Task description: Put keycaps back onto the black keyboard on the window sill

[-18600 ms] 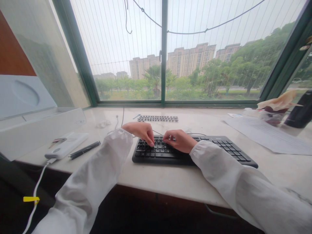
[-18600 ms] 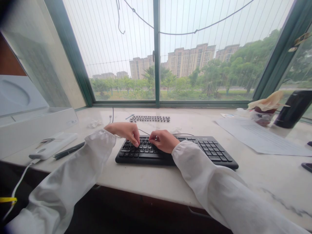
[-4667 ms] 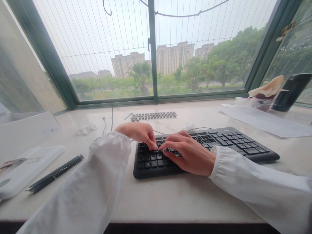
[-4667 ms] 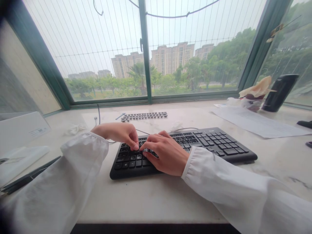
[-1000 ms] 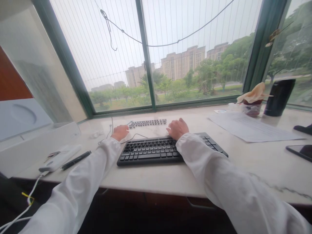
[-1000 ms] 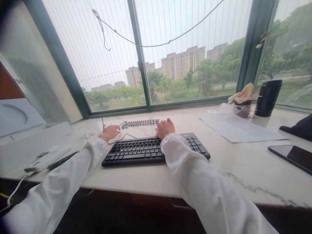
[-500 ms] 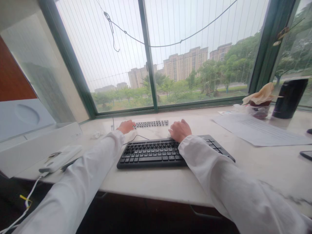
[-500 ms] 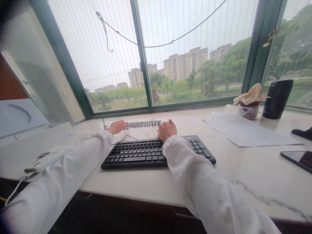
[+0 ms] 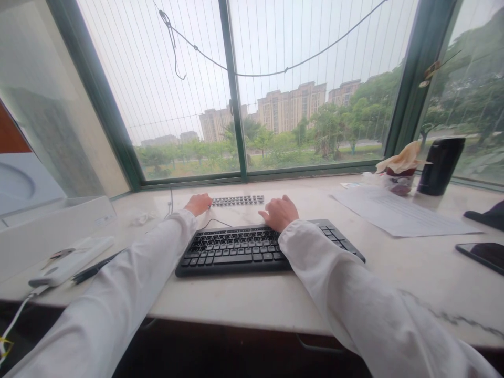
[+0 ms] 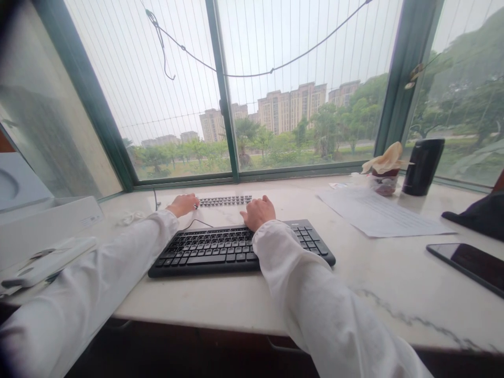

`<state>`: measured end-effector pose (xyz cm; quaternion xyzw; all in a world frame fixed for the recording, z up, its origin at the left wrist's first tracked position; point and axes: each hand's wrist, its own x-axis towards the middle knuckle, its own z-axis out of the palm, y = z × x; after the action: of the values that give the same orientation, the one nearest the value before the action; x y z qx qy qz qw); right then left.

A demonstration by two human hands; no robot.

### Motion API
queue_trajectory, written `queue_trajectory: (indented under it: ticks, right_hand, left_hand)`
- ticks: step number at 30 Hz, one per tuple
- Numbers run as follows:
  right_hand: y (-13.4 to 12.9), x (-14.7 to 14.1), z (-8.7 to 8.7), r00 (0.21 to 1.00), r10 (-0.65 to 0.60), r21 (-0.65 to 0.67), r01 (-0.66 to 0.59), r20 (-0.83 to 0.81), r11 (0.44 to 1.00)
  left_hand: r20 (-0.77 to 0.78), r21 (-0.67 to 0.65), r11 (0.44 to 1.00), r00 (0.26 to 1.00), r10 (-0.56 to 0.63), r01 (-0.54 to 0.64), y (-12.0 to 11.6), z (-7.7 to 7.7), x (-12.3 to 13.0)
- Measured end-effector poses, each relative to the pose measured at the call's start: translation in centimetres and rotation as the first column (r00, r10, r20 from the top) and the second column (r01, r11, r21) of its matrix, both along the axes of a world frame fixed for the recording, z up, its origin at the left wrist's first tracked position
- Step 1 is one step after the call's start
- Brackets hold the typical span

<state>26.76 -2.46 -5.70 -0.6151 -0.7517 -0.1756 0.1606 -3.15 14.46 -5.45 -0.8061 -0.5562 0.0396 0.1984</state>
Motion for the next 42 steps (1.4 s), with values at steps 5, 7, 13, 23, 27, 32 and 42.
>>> queue_trajectory:
  ticks: [5,7,13,23,27,32,42]
  right_hand:
    - [-0.1,-0.2,-0.2,0.995,0.101,-0.069,-0.101,-0.001,0.992]
    - [-0.1,-0.3,-0.3,0.993,0.122,-0.106,-0.122,-0.010,0.987]
    - [0.2,0.0,-0.5,0.984,0.051,-0.196,-0.084,-0.170,0.977]
    - [1.8,0.9,-1.4,0.926,0.007,-0.254,-0.111,-0.377,0.961]
    - [2.1,0.7,-1.1,0.860,0.058,-0.115,-0.135,-0.507,0.984]
    - [1.6,-0.5,-0.2,0.562,0.115,-0.043,-0.259,-0.819,0.965]
    - [0.1,-3.0,-0.7,0.625,0.204,-0.075,-0.391,-0.753,0.918]
  left_hand:
    - [0.047,0.044,0.999,0.999,-0.017,0.015,-1.0,0.5,0.4]
    - [0.077,0.079,0.996,0.996,-0.037,0.031,-2.0,1.1,0.8]
    - [0.166,0.156,0.979,0.974,-0.156,0.130,-7.1,3.3,2.9]
    - [0.405,0.442,0.828,0.746,-0.528,0.346,-15.0,2.6,7.9]
    - [0.428,0.456,0.798,0.690,-0.584,0.393,-15.1,1.9,7.7]
    - [0.462,0.448,0.767,0.616,-0.638,0.459,-14.3,0.7,7.4]
    - [0.466,0.485,0.729,0.564,-0.682,0.483,-15.7,0.7,8.3]
